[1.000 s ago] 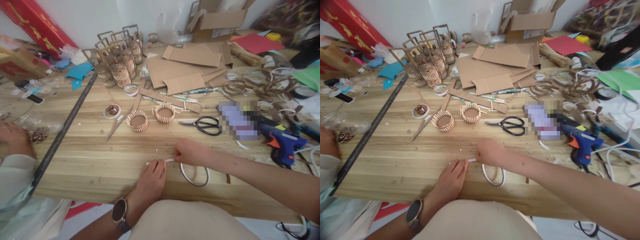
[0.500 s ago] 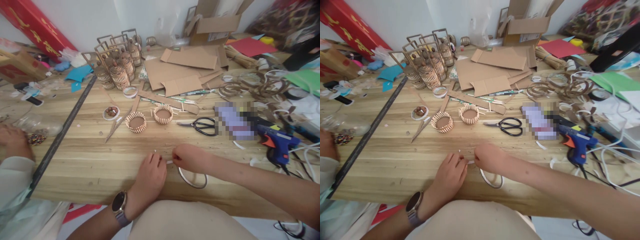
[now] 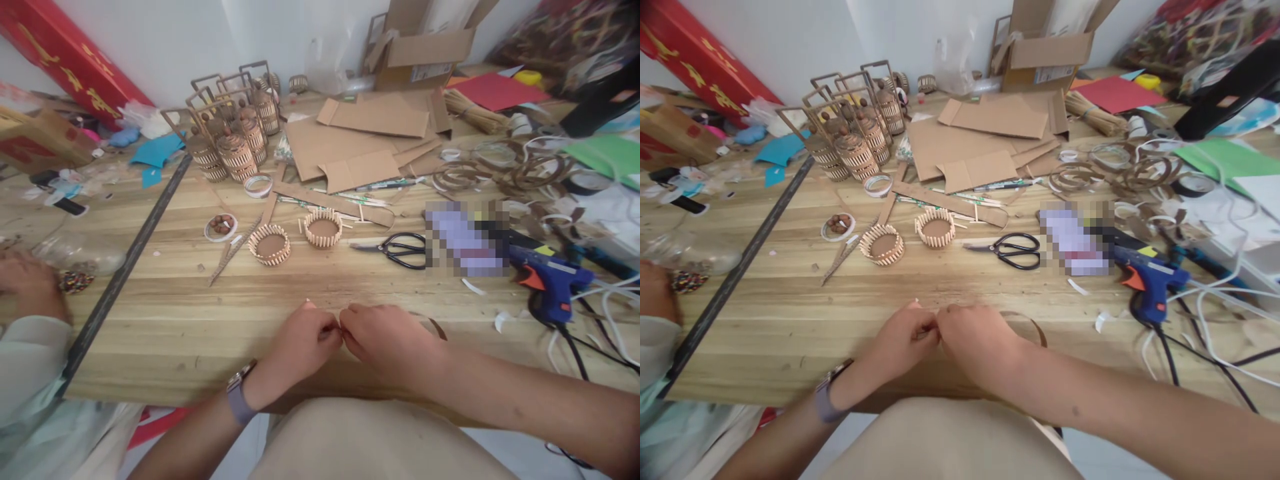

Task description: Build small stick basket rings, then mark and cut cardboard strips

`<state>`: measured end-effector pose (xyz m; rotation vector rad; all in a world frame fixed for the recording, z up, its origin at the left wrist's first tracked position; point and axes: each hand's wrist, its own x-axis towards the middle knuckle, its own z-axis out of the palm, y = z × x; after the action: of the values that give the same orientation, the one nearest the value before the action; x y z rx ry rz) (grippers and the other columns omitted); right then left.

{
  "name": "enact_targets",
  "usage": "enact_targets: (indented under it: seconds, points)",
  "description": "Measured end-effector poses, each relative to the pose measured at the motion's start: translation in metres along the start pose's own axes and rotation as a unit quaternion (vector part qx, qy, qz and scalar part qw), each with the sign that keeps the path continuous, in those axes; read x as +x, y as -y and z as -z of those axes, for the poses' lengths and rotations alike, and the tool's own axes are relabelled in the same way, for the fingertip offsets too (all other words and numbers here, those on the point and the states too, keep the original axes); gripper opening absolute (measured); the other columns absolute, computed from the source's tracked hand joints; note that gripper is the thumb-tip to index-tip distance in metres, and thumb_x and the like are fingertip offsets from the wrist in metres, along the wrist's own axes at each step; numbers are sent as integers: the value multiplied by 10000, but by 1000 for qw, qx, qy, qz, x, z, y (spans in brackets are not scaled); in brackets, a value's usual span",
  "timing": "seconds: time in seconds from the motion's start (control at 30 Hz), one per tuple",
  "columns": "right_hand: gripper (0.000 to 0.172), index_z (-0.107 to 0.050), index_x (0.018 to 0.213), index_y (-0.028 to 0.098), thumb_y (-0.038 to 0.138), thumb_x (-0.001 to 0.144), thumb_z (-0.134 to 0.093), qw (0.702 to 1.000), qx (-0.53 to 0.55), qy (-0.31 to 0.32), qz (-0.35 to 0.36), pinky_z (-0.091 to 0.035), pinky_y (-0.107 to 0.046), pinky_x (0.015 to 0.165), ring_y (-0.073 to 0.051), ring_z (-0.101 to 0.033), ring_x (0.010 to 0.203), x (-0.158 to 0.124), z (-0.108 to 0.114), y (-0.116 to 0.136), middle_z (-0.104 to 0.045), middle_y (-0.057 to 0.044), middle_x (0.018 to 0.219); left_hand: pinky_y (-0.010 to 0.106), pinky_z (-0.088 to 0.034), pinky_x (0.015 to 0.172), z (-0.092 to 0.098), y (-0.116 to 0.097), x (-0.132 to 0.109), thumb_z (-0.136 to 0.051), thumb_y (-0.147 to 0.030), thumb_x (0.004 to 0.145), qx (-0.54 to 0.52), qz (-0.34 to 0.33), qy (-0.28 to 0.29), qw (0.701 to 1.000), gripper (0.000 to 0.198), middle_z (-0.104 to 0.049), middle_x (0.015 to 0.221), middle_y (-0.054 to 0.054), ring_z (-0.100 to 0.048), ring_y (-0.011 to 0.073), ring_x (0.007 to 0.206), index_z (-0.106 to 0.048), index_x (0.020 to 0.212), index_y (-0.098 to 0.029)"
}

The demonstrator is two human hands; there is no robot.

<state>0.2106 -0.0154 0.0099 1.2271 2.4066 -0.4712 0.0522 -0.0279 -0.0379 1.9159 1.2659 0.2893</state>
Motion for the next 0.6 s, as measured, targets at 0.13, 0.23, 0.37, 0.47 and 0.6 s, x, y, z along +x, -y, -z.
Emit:
enact_targets:
  seconds: [0.13,0.23,0.37,0.47,0.6]
  points:
    - [213,-651,873,155,-1,791,-532,991,-54,-115,47,-335,-278,454,-187,-649,650,-15,-22,4,-677,-94,811,268,-330,675,4,1,1,-495,-188,826,-48,29,-38,998,251,-497,597,-34,-456,148,682,-451,580,-190]
    - [215,-617,812,180,9,799,-488,969,-35,-211,120,-273,-303,420,-169,-574,563,-30,-38,-2,-629,-59,726,263,-352,666,10,8,1,-482,-195,810,-43,80,-98,991,214,-545,640,-21,-496,158,711,-481,597,-198]
    - [238,-617,817,194,106,918,-421,965,59,-236,95,-289,-294,472,-146,-535,558,-38,-28,-26,-630,-38,744,260,-371,630,15,16,0,-466,-238,847,-54,101,-37,993,212,-599,646,-23,-533,155,663,-576,670,-197]
    - [211,-635,850,199,245,954,-458,964,222,-144,20,-365,-252,568,-133,-558,623,-30,-1,-47,-656,-22,758,253,-398,639,17,16,-3,-488,-232,860,-70,100,49,991,222,-656,685,-41,-584,158,670,-654,1004,-197]
    - [187,-629,817,192,304,910,-512,933,360,8,5,-380,-232,569,-124,-542,609,-11,20,-62,-656,-3,732,242,-403,630,22,19,-9,-489,-151,835,-9,87,63,994,226,-678,723,-41,-605,154,682,-655,977,-210]
